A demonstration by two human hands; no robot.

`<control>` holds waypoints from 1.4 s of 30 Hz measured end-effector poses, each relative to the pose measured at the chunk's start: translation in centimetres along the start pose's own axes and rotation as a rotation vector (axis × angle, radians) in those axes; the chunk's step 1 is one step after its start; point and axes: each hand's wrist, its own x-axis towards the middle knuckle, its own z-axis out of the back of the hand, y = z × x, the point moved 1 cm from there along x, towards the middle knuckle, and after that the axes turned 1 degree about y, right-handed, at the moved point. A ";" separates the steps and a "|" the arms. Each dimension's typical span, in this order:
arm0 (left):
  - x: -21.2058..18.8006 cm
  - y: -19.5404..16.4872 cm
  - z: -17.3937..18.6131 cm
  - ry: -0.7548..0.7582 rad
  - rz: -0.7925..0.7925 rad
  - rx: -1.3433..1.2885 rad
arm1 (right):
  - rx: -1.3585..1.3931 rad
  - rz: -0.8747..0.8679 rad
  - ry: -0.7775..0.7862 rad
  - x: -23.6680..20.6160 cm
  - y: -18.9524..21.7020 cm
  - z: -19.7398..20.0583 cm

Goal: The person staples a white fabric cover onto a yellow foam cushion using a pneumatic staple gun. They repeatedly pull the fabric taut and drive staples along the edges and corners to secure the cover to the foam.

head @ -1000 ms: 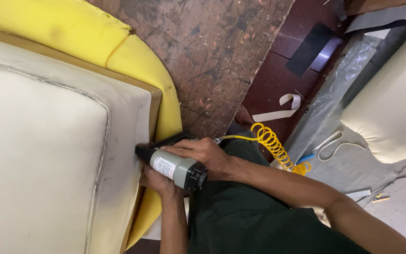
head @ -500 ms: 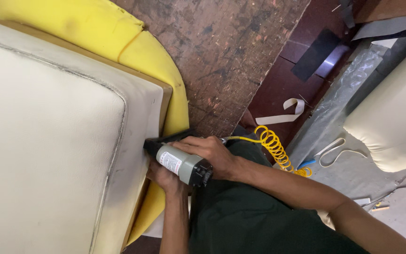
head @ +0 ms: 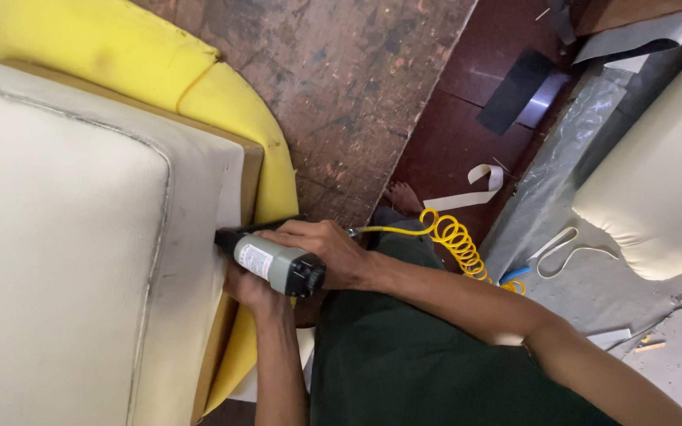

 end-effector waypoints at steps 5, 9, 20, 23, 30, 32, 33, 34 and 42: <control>0.2 0.0 -0.5 -0.211 0.138 -0.138 | 0.008 -0.010 0.028 -1.0 0.8 1.1; 0.3 -0.3 -0.9 -0.208 0.154 -0.207 | 0.009 0.007 0.030 -1.5 1.8 1.6; -0.1 -4.9 -2.3 -0.355 0.583 -0.501 | 0.054 -0.025 -0.056 -2.4 2.8 2.8; 0.5 -5.2 -2.7 -0.350 0.519 -0.512 | 0.002 0.001 -0.086 -2.2 2.9 3.4; 1.0 -4.6 -3.3 -0.466 0.466 -0.602 | 0.017 -0.044 -0.115 -2.4 3.1 4.5; 0.9 -4.5 -3.4 -0.486 0.461 -0.597 | 0.023 -0.017 -0.107 -2.5 3.1 4.7; 0.9 -4.5 -3.5 -0.495 0.457 -0.597 | 0.026 -0.001 -0.102 -2.4 3.0 4.9; 0.8 -4.4 -3.5 -0.498 0.452 -0.606 | 0.012 -0.008 -0.097 -2.4 3.0 5.0; 0.6 -3.2 -3.9 -0.480 0.395 -0.812 | -0.003 -0.036 -0.071 -2.9 2.5 6.4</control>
